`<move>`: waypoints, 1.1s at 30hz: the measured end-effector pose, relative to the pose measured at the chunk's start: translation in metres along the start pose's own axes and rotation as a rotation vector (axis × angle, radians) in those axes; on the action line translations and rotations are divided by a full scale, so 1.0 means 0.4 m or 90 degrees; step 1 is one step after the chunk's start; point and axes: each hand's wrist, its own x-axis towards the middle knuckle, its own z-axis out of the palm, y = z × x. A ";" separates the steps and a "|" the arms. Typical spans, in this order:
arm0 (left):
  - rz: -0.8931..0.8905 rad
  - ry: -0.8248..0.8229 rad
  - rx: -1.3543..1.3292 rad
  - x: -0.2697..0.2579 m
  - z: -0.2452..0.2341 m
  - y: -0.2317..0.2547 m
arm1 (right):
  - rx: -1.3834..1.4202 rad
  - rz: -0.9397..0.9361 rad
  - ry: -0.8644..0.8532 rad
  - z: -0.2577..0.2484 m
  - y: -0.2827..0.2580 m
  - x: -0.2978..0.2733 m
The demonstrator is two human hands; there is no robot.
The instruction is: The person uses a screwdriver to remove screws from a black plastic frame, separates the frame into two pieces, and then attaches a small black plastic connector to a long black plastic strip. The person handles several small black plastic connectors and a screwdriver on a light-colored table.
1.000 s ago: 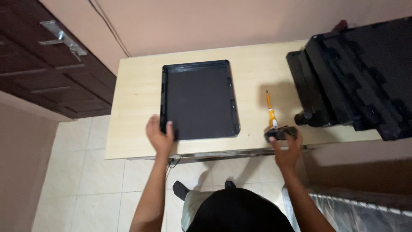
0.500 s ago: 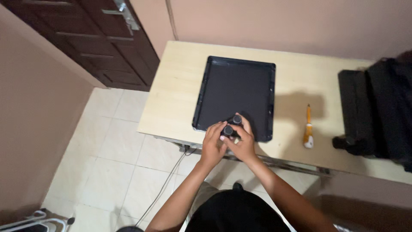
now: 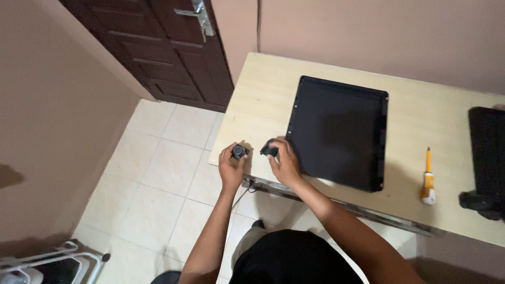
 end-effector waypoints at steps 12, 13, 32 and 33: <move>0.026 -0.094 -0.056 0.124 -0.022 -0.160 | -0.166 0.079 -0.058 0.189 -0.034 0.080; 0.018 -0.106 -0.053 0.125 -0.023 -0.162 | -0.165 0.079 -0.051 0.197 -0.030 0.080; 0.008 -0.050 -0.091 0.054 0.043 -0.188 | -0.068 0.152 -0.060 0.071 -0.064 -0.044; 0.007 -0.046 -0.102 0.047 0.053 -0.195 | -0.067 0.109 -0.049 0.037 -0.058 -0.080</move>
